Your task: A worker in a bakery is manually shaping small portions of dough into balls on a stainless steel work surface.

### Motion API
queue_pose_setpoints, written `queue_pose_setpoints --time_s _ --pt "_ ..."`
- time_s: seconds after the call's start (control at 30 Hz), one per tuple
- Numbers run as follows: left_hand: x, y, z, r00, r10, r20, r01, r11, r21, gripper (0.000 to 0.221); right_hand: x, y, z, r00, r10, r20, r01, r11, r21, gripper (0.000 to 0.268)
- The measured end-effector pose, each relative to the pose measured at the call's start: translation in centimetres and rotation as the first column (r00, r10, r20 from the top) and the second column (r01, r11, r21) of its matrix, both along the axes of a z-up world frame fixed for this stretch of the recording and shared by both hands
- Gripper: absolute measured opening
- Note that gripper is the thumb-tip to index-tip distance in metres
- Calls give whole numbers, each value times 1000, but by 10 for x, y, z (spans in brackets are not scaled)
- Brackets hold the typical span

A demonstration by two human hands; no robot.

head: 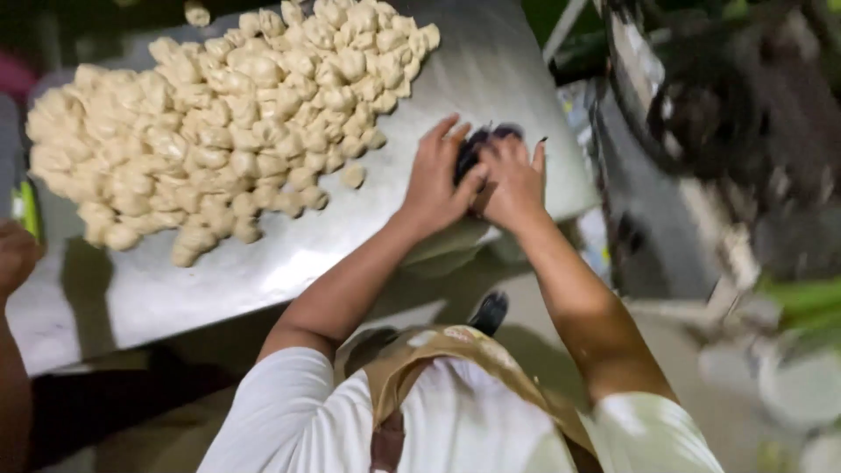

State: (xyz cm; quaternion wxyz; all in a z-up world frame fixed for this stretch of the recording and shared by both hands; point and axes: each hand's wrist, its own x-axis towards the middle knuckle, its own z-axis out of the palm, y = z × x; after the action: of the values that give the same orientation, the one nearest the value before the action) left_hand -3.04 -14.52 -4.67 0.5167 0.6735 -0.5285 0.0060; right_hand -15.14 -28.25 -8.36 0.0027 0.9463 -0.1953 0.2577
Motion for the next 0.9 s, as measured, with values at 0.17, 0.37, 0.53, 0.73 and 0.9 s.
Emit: queue_pose_setpoints --time_s 0.17,0.37,0.53,0.73,0.9 --pt "-25 -99 -11 971 158 181 -221 882 415 78 15 -76 11 920 245 -305 -214 968 130 71" --pt "28 -160 -54 903 251 347 -396 801 450 78 80 -147 -41 901 353 -252 -278 916 288 47" --pt "41 -182 -38 933 298 204 -351 619 702 75 95 -161 -40 867 340 -365 -197 906 376 65" --pt "-67 -107 15 809 372 456 -497 847 190 27 -35 -102 39 871 478 -116 -448 869 212 62" --pt "-154 -8 4 946 89 312 -250 814 525 92 -137 -85 -17 714 667 -213 -614 743 267 87"
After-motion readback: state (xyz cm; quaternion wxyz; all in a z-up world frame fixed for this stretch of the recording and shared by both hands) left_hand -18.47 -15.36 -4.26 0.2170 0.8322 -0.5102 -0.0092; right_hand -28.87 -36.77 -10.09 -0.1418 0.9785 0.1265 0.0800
